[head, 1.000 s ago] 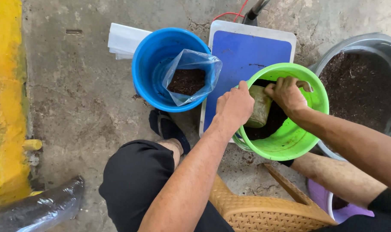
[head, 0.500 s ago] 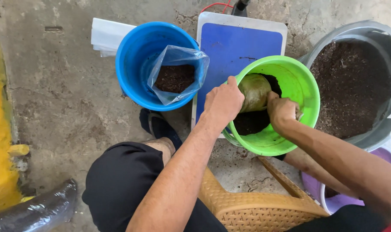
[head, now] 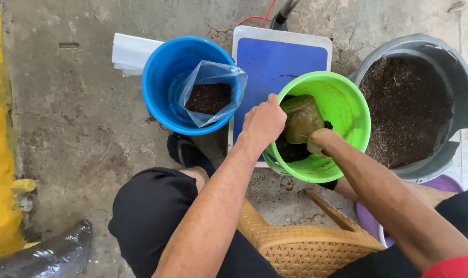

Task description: Filling small plastic bags with soil and nutrients using a scoop and bucket.

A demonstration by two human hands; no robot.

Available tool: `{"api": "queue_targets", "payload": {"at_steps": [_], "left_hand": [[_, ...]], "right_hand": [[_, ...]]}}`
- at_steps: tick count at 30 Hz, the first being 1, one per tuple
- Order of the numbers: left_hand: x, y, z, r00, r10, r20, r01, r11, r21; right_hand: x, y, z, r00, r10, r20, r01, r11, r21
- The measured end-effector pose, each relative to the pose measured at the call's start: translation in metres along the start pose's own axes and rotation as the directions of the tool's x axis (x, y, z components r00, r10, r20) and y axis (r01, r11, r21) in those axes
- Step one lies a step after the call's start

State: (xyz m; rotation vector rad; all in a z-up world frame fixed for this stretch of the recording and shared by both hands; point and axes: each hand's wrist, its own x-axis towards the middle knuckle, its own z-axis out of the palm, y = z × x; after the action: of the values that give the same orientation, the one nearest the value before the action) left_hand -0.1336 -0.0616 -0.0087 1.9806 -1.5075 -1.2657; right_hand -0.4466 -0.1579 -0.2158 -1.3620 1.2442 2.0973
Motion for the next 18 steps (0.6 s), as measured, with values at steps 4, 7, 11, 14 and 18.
{"api": "queue_targets", "payload": {"at_steps": [4,7,11,14,18], "left_hand": [[0.001,-0.001,0.002,1.0,0.016,-0.005,-0.017,0.999,-0.028],[0.0,-0.002,0.005,1.0,-0.011,-0.008,0.011,0.998,-0.056],[-0.004,-0.001,-0.001,1.0,-0.009,0.002,0.009,0.997,-0.076],[-0.008,-0.001,-0.005,1.0,-0.023,0.006,0.023,0.998,-0.06],[-0.01,0.003,-0.012,0.996,-0.074,0.042,0.077,0.994,-0.079]], "right_hand": [[-0.024,0.0,0.01,0.995,-0.097,0.002,0.095,0.981,0.171],[-0.036,-0.002,0.018,0.99,-0.142,-0.009,0.14,0.961,0.237],[-0.111,-0.029,0.025,0.738,0.122,-0.663,-0.11,0.992,0.06],[-0.168,-0.034,0.033,0.439,-0.03,-0.898,-0.423,0.875,-0.236],[-0.153,-0.007,0.047,0.384,-0.285,-0.878,-0.539,0.704,-0.464]]}}
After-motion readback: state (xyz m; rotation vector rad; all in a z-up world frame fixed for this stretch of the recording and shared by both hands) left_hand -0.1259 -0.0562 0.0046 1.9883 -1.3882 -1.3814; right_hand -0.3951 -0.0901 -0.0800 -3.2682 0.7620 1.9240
